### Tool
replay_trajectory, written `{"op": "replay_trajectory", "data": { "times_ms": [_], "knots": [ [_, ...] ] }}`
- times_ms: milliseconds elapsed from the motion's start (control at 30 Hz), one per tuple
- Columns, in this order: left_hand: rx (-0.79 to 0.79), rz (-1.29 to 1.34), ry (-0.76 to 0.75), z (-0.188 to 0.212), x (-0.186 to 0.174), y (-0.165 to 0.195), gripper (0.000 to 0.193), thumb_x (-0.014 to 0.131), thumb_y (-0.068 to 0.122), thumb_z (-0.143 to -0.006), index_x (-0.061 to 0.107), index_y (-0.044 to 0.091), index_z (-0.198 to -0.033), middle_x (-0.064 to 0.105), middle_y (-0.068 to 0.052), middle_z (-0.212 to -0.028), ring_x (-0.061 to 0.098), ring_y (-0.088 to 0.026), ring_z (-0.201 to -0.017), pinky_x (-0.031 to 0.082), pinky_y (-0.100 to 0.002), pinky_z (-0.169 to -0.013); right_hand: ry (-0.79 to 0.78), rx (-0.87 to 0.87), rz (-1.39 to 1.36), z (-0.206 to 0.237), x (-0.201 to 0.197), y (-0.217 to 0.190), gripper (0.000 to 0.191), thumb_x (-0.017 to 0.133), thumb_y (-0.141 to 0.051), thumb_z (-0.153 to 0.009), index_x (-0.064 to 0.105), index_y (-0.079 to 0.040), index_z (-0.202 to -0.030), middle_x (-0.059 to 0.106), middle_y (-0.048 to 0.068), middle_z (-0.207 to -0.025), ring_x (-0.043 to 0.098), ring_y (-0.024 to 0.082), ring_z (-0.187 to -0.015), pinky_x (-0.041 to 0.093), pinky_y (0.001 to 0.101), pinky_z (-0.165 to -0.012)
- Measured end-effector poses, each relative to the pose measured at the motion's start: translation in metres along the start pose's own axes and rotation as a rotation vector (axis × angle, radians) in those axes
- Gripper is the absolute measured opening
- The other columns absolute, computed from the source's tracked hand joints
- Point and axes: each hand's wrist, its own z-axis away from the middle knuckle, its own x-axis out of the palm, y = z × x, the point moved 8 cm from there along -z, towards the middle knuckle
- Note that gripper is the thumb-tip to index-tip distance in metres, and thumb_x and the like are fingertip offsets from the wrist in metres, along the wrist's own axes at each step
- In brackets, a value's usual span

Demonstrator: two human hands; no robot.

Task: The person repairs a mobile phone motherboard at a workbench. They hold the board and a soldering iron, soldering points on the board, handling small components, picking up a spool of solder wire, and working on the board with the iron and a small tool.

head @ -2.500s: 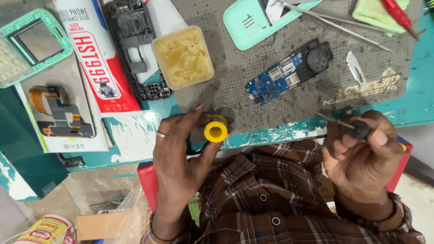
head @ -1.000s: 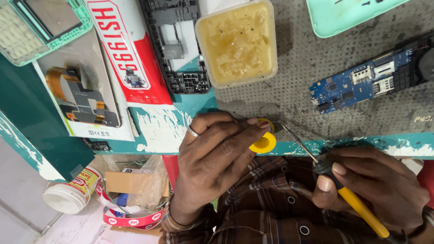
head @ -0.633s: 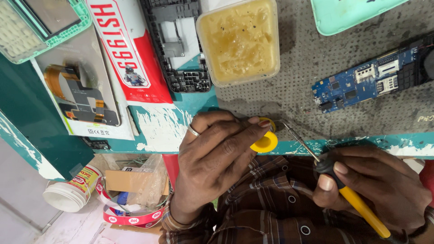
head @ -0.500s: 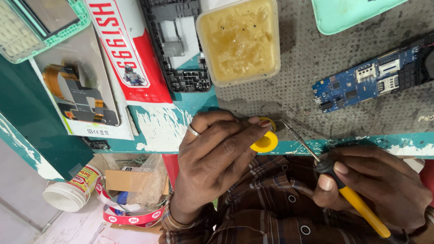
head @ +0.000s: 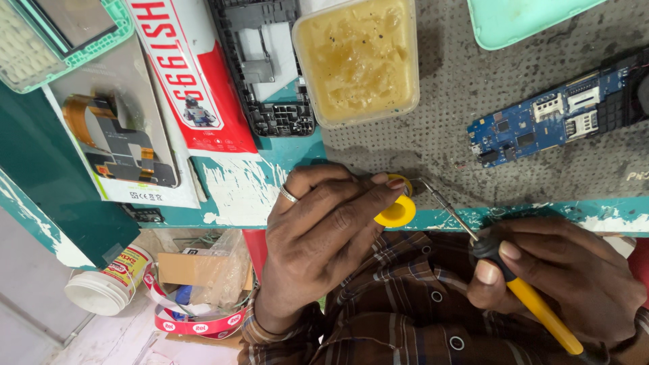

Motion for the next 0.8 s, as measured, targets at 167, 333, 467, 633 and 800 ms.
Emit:
{"op": "replay_trajectory", "data": {
  "times_ms": [167,333,467,633,800],
  "knots": [
    [0.001,0.007,-0.011,0.002,0.002,0.000,0.044,0.084,-0.001,-0.082,0.072,0.008,-0.123,0.072,-0.002,-0.113,0.064,-0.023,-0.105,0.055,-0.032,-0.090,0.228,0.020,-0.001,-0.015,-0.019,-0.022,0.034,0.085,-0.030,-0.077,0.073,-0.007,-0.100,0.075,0.012,-0.096,0.074,0.028,-0.096,0.062,0.0358,-0.078],
    [0.024,-0.006,0.071,0.009,-0.003,0.013,0.035,0.085,-0.001,-0.089,0.070,0.004,-0.121,0.074,-0.007,-0.120,0.068,-0.021,-0.106,0.055,-0.031,-0.095,0.232,-0.115,-0.372,-0.034,-0.053,-0.035,0.038,0.082,-0.026,-0.082,0.065,-0.008,-0.111,0.072,0.018,-0.099,0.075,0.029,-0.098,0.064,0.0363,-0.080],
    [-0.097,-0.188,0.332,0.012,-0.022,0.032,0.040,0.083,0.001,-0.086,0.066,-0.002,-0.123,0.073,-0.013,-0.115,0.068,-0.026,-0.109,0.055,-0.035,-0.094,0.652,-0.031,-1.268,-0.018,-0.077,-0.025,0.022,0.073,-0.016,-0.099,0.062,-0.003,-0.112,0.070,0.018,-0.085,0.070,0.024,-0.076,0.065,0.0311,-0.065],
    [-0.079,-0.390,0.459,0.008,-0.028,0.067,0.044,0.085,-0.002,-0.079,0.064,-0.009,-0.117,0.066,-0.027,-0.110,0.065,-0.035,-0.108,0.055,-0.041,-0.091,0.918,-0.133,-1.649,0.012,-0.064,-0.013,0.025,0.062,-0.014,-0.111,0.057,0.000,-0.091,0.066,0.016,-0.076,0.059,0.023,-0.065,0.054,0.0283,-0.058],
    [0.141,-0.370,0.519,0.022,-0.012,0.096,0.038,0.093,0.003,-0.082,0.067,0.002,-0.111,0.067,-0.014,-0.105,0.065,-0.022,-0.096,0.052,-0.034,-0.077,0.917,-0.150,-1.733,0.028,-0.055,0.009,0.021,0.061,-0.012,-0.107,0.058,0.001,-0.092,0.065,0.016,-0.074,0.061,0.024,-0.065,0.054,0.0297,-0.057]
  ]
}}
